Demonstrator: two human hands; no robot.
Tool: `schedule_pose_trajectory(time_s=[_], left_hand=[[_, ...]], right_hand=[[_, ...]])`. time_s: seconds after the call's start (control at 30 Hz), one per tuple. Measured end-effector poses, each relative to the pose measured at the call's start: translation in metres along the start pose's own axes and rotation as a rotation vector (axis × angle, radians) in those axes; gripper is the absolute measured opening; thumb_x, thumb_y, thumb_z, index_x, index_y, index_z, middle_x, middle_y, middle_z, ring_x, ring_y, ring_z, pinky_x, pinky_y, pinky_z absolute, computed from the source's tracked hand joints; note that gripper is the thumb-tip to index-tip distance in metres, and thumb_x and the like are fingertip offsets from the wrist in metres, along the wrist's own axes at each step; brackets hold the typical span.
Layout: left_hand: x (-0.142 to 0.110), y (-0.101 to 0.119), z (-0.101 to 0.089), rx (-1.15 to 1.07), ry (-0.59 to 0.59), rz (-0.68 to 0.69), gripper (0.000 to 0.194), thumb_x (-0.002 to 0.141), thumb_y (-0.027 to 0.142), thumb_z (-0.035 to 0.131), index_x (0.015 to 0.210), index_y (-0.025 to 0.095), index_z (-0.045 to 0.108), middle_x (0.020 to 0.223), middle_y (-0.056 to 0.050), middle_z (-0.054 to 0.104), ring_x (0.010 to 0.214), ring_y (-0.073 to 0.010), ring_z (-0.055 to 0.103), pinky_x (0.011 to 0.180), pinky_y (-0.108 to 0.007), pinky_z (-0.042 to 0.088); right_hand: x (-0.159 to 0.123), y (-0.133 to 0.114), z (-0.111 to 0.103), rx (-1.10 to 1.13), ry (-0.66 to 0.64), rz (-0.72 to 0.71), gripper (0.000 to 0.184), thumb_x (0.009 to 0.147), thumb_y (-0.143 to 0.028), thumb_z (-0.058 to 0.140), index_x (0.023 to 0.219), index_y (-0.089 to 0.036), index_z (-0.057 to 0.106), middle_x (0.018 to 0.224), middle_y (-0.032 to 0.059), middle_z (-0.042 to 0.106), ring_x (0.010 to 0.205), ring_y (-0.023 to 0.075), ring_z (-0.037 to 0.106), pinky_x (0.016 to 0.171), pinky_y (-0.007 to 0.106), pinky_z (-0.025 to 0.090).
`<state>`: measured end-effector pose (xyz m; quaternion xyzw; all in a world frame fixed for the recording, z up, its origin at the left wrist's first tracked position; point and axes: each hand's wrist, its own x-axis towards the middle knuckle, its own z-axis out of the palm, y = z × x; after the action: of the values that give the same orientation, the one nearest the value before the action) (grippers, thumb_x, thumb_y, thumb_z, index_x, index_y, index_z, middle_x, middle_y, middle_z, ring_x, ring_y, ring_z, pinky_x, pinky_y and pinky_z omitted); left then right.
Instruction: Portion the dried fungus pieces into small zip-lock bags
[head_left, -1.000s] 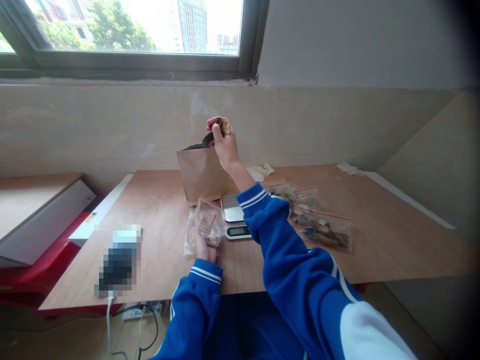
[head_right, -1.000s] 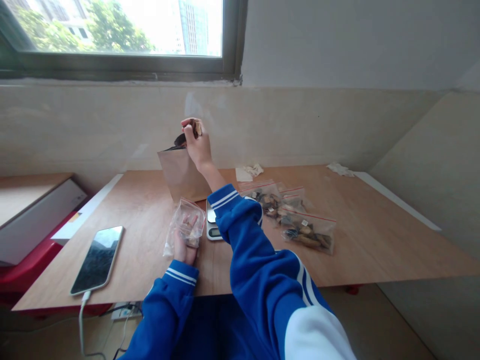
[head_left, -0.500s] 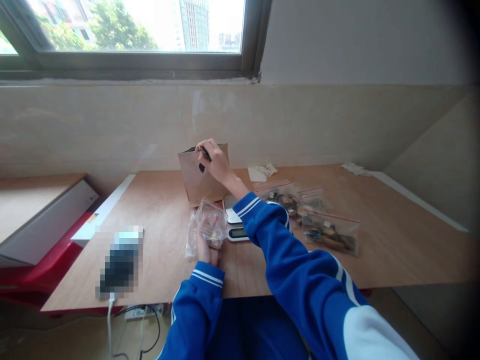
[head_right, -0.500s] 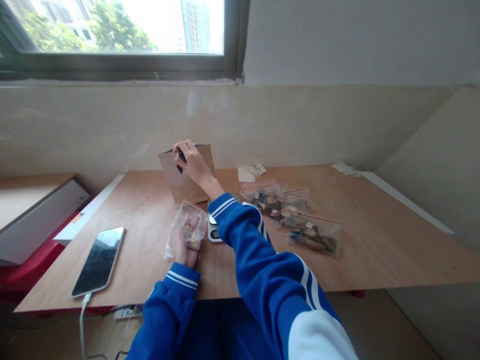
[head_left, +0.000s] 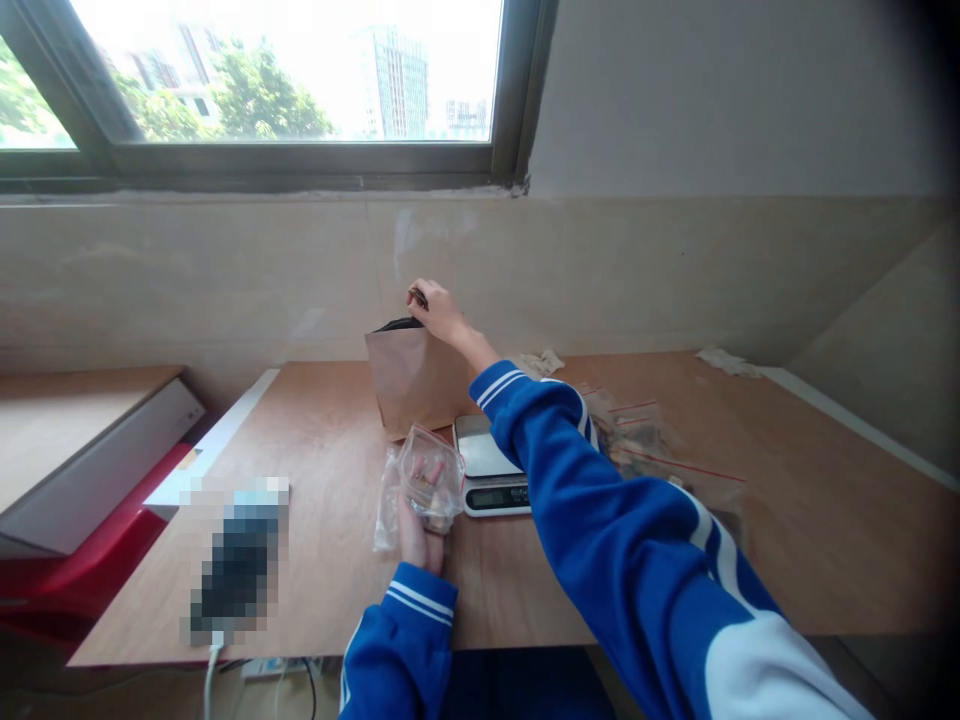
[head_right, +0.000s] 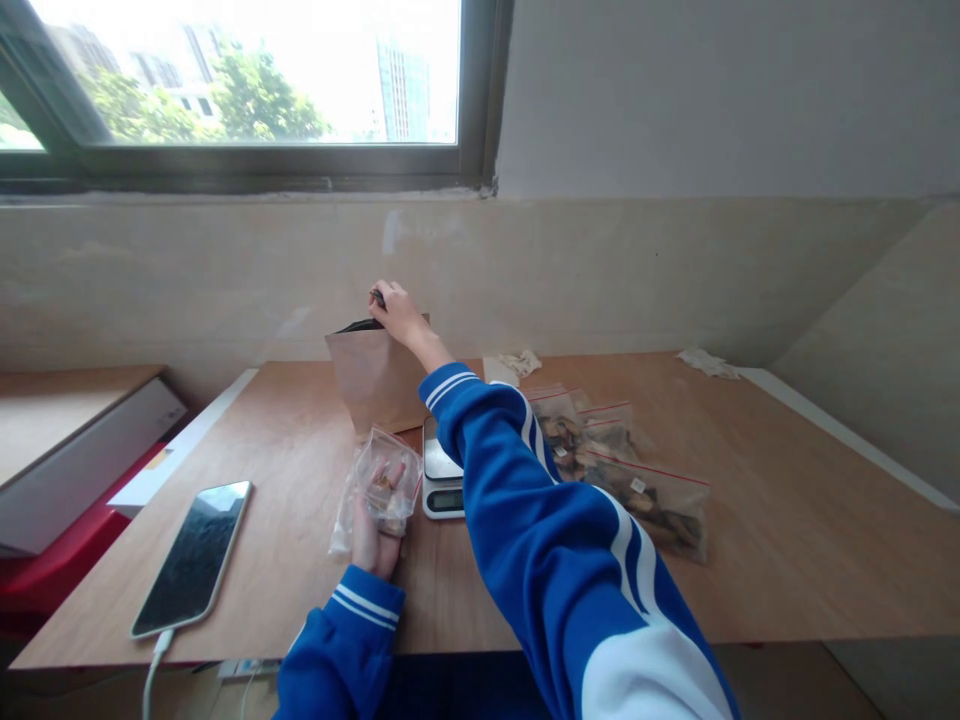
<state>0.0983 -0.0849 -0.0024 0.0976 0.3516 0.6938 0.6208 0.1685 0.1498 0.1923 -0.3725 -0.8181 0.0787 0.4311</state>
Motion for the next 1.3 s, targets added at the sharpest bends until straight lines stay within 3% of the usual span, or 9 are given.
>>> schedule_pose_trajectory(time_s=[0.2, 0.37, 0.67, 0.77, 0.93, 1.1, 1.3], left_hand=[[0.000, -0.001, 0.000, -0.018, 0.002, -0.001, 0.035, 0.090, 0.033, 0.052, 0.123, 0.022, 0.058, 0.117, -0.010, 0.067, 0.096, -0.0204, 0.068, 0.082, -0.034, 0.057], [0.000, 0.000, 0.000, -0.023, -0.012, -0.001, 0.030, 0.091, 0.032, 0.050, 0.118, 0.022, 0.059, 0.116, -0.011, 0.067, 0.094, -0.0194, 0.069, 0.082, -0.032, 0.057], [0.001, -0.001, -0.002, -0.023, -0.004, -0.014, 0.031, 0.093, 0.032, 0.046, 0.120, 0.021, 0.058, 0.115, -0.011, 0.067, 0.089, -0.0179, 0.069, 0.079, -0.032, 0.058], [0.001, 0.000, -0.001, -0.014, 0.002, -0.012, 0.031, 0.093, 0.032, 0.046, 0.119, 0.022, 0.058, 0.115, -0.010, 0.067, 0.091, -0.0182, 0.069, 0.082, -0.032, 0.058], [0.000, 0.000, 0.000, -0.016, -0.008, -0.004, 0.030, 0.093, 0.033, 0.046, 0.118, 0.022, 0.059, 0.115, -0.010, 0.067, 0.091, -0.0192, 0.068, 0.082, -0.034, 0.058], [0.001, -0.001, -0.001, -0.029, -0.030, 0.020, 0.028, 0.091, 0.029, 0.049, 0.115, 0.020, 0.060, 0.114, -0.011, 0.067, 0.082, -0.0175, 0.069, 0.071, -0.032, 0.060], [0.002, -0.001, -0.002, -0.045, -0.012, 0.016, 0.027, 0.089, 0.028, 0.051, 0.113, 0.020, 0.060, 0.113, -0.011, 0.067, 0.085, -0.0191, 0.069, 0.069, -0.032, 0.060]], right_hand=[[-0.015, -0.009, -0.007, -0.063, -0.076, -0.141, 0.013, 0.087, -0.013, 0.046, 0.090, -0.017, 0.058, 0.093, 0.0060, 0.056, 0.081, 0.0173, 0.053, 0.080, 0.028, 0.043], [-0.036, -0.010, -0.006, 0.020, -0.021, -0.228, 0.019, 0.090, -0.013, 0.041, 0.095, -0.019, 0.058, 0.101, 0.0070, 0.057, 0.093, 0.0178, 0.056, 0.088, 0.028, 0.043], [-0.058, -0.008, 0.003, 0.096, -0.002, -0.177, 0.026, 0.097, -0.035, 0.044, 0.109, -0.021, 0.062, 0.115, 0.0091, 0.066, 0.112, 0.0219, 0.056, 0.099, 0.035, 0.041], [-0.056, -0.009, 0.003, 0.050, 0.008, -0.188, 0.029, 0.097, -0.035, 0.044, 0.112, -0.020, 0.064, 0.120, 0.0087, 0.065, 0.114, 0.0205, 0.056, 0.100, 0.033, 0.041], [-0.051, -0.015, -0.002, -0.133, -0.057, -0.106, 0.025, 0.096, -0.030, 0.044, 0.101, -0.019, 0.066, 0.106, 0.0090, 0.071, 0.098, 0.0220, 0.063, 0.086, 0.032, 0.045], [-0.054, -0.025, -0.015, -0.146, -0.095, -0.033, 0.029, 0.095, -0.037, 0.046, 0.116, -0.020, 0.055, 0.095, 0.0032, 0.073, 0.084, 0.0201, 0.066, 0.071, 0.026, 0.042], [-0.054, -0.032, -0.023, -0.187, -0.199, -0.026, 0.043, 0.095, -0.055, 0.042, 0.096, -0.020, 0.067, 0.093, 0.0049, 0.072, 0.087, 0.0178, 0.064, 0.069, 0.022, 0.038]])
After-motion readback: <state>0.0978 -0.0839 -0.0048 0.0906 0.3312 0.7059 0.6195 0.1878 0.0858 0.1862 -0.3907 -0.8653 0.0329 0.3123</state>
